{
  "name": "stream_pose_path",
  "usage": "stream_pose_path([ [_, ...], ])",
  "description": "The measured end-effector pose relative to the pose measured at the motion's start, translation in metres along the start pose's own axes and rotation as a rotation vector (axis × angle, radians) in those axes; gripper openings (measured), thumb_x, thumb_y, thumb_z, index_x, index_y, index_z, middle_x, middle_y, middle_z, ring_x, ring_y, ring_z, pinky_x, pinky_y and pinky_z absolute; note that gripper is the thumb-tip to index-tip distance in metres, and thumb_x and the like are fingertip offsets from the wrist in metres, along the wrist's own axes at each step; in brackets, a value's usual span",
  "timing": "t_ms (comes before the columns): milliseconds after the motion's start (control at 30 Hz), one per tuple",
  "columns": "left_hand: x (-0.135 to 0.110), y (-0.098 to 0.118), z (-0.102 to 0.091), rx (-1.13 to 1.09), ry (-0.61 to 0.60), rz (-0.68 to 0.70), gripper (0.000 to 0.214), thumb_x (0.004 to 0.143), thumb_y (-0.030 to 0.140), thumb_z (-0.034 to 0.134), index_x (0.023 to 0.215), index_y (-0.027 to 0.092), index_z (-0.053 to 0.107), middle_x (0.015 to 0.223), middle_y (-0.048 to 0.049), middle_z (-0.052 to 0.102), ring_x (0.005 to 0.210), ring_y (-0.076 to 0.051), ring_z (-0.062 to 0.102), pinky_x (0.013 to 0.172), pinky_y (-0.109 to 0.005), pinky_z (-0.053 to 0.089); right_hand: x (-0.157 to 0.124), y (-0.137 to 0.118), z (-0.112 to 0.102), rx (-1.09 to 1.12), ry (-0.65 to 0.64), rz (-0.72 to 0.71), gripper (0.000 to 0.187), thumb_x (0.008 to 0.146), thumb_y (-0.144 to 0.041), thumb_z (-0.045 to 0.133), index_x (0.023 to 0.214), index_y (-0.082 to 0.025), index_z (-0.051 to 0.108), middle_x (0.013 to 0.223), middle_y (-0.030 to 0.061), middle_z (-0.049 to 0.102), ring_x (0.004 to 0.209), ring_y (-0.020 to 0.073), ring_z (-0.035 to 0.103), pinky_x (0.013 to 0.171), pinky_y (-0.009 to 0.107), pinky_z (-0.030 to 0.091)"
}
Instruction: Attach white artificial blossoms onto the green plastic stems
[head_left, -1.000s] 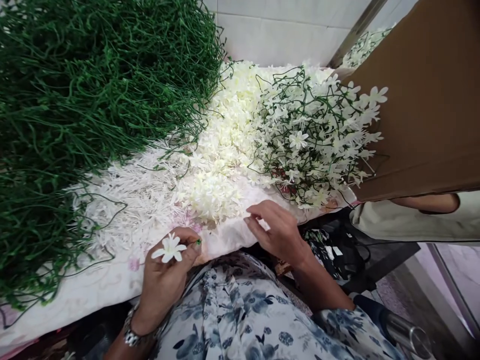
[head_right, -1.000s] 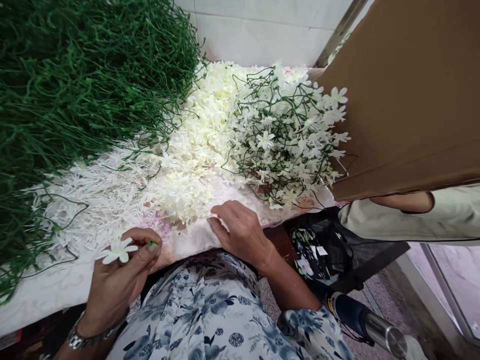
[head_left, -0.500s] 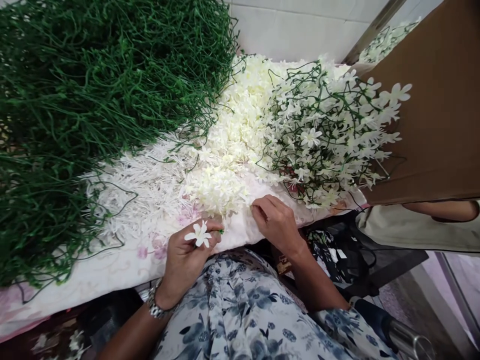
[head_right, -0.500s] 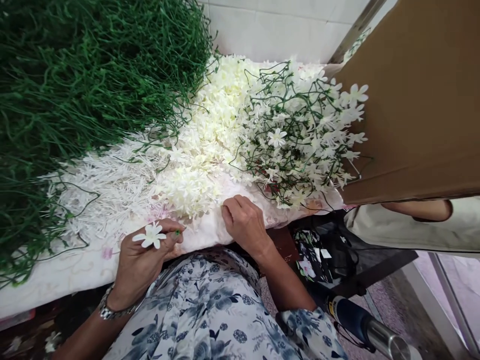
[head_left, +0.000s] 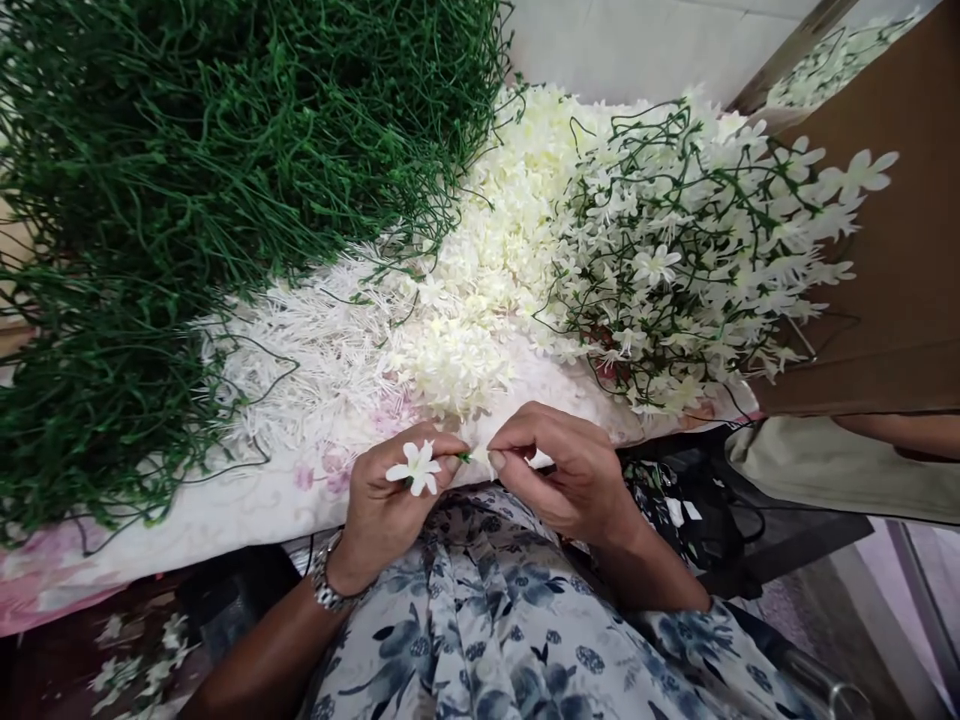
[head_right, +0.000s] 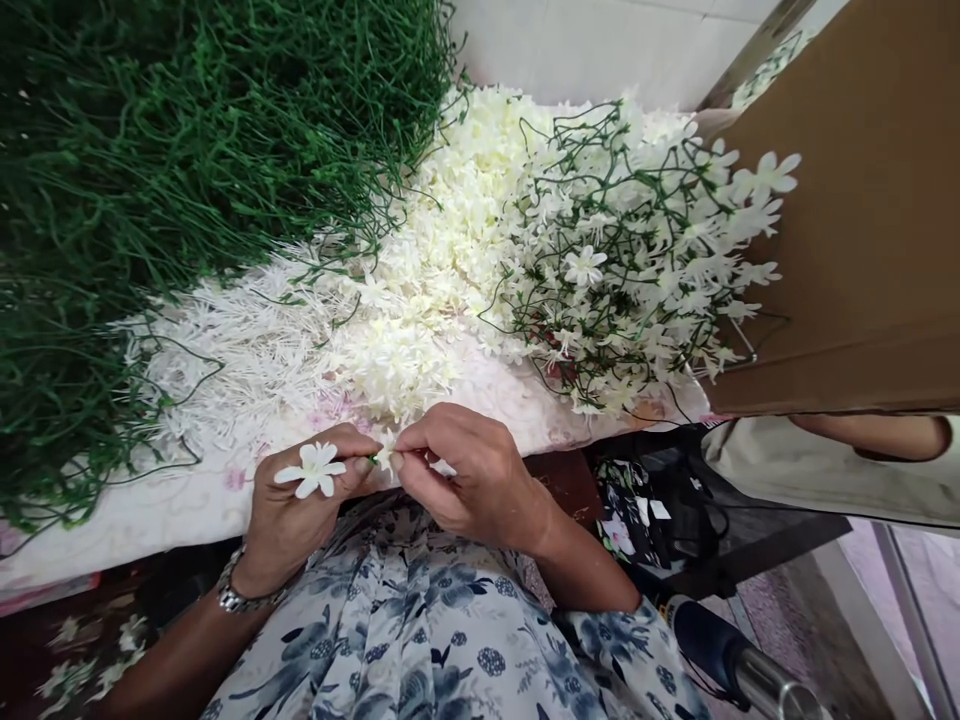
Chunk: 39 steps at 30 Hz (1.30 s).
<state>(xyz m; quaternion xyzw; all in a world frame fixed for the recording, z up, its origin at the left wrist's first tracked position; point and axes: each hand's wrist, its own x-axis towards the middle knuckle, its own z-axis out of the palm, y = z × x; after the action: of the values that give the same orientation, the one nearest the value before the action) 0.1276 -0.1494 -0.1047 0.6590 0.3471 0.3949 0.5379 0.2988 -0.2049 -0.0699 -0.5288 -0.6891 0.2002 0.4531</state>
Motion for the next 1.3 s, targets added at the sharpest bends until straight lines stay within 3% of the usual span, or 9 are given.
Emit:
stream_pose_path([
  [200, 0.002, 0.011, -0.002, 0.128, -0.003, 0.048, 0.012, 0.078, 0.012, 0.06, 0.077, 0.018, 0.07, 0.066, 0.0001, 0.066, 0.06, -0.011, 0.059, 0.056, -0.021, 0.046, 0.001, 0.002, 0.0, -0.127, -0.045, -0.07, 0.011, 0.082, -0.007, 0.053, 0.084, -0.017, 0.057, 0.07, 0.0016, 0.059, 0.066, 0.0112, 0.055, 0.06, 0.023, 0.044],
  [433, 0.002, 0.009, 0.001, 0.203, -0.011, 0.121, 0.012, 0.08, 0.013, 0.057, 0.079, 0.017, 0.067, 0.065, -0.001, 0.063, 0.059, -0.012, 0.058, 0.056, -0.023, 0.046, -0.002, 0.003, 0.001, -0.317, -0.092, -0.144, 0.01, 0.085, -0.01, 0.051, 0.086, -0.018, 0.057, 0.072, 0.0026, 0.061, 0.071, 0.0138, 0.057, 0.065, 0.025, 0.046],
  [700, 0.001, 0.007, 0.001, 0.196, -0.001, 0.094, 0.009, 0.079, 0.015, 0.058, 0.077, 0.017, 0.067, 0.069, -0.0024, 0.067, 0.064, -0.013, 0.062, 0.06, -0.024, 0.048, -0.003, 0.004, 0.002, -0.346, -0.162, -0.116, 0.01, 0.087, -0.011, 0.049, 0.087, -0.017, 0.058, 0.074, 0.0033, 0.061, 0.073, 0.0136, 0.056, 0.067, 0.025, 0.045],
  [933, -0.001, -0.002, 0.0, 0.201, -0.03, 0.225, 0.017, 0.075, 0.008, 0.059, 0.085, 0.019, 0.066, 0.071, -0.0022, 0.069, 0.072, -0.017, 0.063, 0.073, -0.03, 0.049, -0.003, 0.004, -0.001, -0.367, -0.206, -0.14, 0.01, 0.089, -0.012, 0.048, 0.086, -0.016, 0.057, 0.074, 0.0036, 0.059, 0.072, 0.0139, 0.054, 0.065, 0.025, 0.044],
  [1067, -0.004, -0.005, -0.001, 0.179, -0.099, 0.175, 0.024, 0.074, 0.002, 0.055, 0.09, 0.017, 0.064, 0.076, -0.002, 0.065, 0.067, -0.013, 0.06, 0.062, -0.024, 0.047, -0.001, 0.004, -0.004, -0.38, -0.258, -0.15, 0.011, 0.089, -0.012, 0.048, 0.084, -0.015, 0.058, 0.072, 0.0034, 0.058, 0.07, 0.0137, 0.052, 0.063, 0.025, 0.042],
  [1300, -0.002, -0.006, 0.0, 0.131, -0.113, 0.212, 0.028, 0.071, -0.004, 0.05, 0.088, 0.015, 0.063, 0.071, -0.0005, 0.06, 0.063, -0.011, 0.055, 0.058, -0.022, 0.044, 0.002, 0.008, -0.007, -0.309, -0.289, -0.148, 0.012, 0.088, -0.011, 0.049, 0.084, -0.013, 0.059, 0.071, 0.0038, 0.057, 0.068, 0.0128, 0.052, 0.062, 0.024, 0.041],
])
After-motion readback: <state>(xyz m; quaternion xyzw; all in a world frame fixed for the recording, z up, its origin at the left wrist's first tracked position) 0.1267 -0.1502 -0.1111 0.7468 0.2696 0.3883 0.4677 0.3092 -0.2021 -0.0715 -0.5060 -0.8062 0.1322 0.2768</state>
